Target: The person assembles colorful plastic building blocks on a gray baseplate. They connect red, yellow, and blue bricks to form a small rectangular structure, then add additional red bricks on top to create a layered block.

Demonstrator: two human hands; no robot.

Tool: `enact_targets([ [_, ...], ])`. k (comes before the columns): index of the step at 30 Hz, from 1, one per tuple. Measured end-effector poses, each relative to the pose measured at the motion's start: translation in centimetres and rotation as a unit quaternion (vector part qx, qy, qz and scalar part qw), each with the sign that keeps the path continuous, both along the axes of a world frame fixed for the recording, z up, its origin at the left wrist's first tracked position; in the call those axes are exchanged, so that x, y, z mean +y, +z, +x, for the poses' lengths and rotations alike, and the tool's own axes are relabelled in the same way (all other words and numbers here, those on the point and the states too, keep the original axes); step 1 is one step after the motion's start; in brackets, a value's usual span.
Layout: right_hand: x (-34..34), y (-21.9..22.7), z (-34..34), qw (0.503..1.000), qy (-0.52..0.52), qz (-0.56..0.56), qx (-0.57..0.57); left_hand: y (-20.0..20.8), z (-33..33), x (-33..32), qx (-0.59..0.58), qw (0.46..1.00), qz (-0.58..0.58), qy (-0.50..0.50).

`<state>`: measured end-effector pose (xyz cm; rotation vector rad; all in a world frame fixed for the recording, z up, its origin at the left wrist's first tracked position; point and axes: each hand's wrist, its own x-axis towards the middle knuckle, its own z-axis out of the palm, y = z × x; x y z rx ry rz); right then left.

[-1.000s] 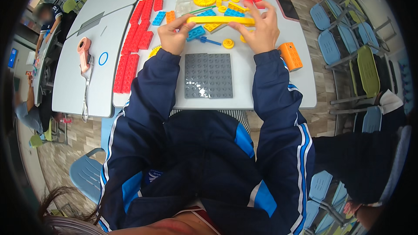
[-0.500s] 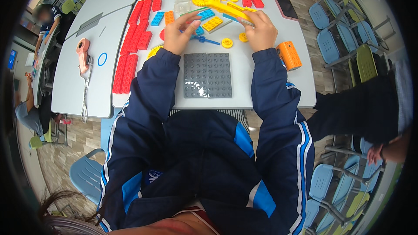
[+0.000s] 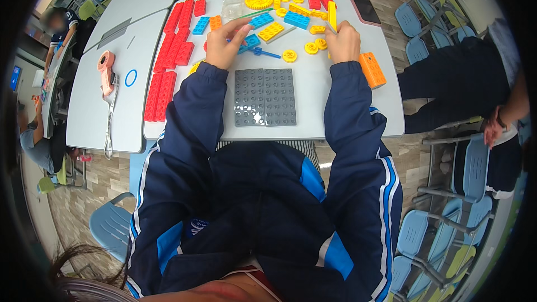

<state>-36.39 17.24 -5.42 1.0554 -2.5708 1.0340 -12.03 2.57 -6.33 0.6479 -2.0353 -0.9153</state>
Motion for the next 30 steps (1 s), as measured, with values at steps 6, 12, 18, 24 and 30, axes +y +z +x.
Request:
enact_targets([
  [6,-0.2,-1.3,-0.9,0.996,-0.009,0.084,0.011,-0.6,0.0,-0.4,0.012,1.0,-0.008,-0.003],
  [12,-0.5,-2.3,-1.2,0.99,-0.011,0.134,0.03,-0.9,0.0,-0.6,-0.001,1.0,-0.005,-0.003],
  [18,-0.4,-2.5,-0.7,0.99,-0.038,0.114,0.071,-1.2,0.2,-0.8,-0.037,0.998,-0.059,0.008],
  [24,-0.4,-2.4,-0.9,0.987,-0.042,0.136,0.072,-0.9,0.2,-0.4,-0.045,0.992,-0.118,0.008],
  [30,-0.2,-2.6,-1.3,0.987,-0.037,0.118,0.103,-0.6,0.2,-0.1,-0.05,0.988,-0.145,0.011],
])
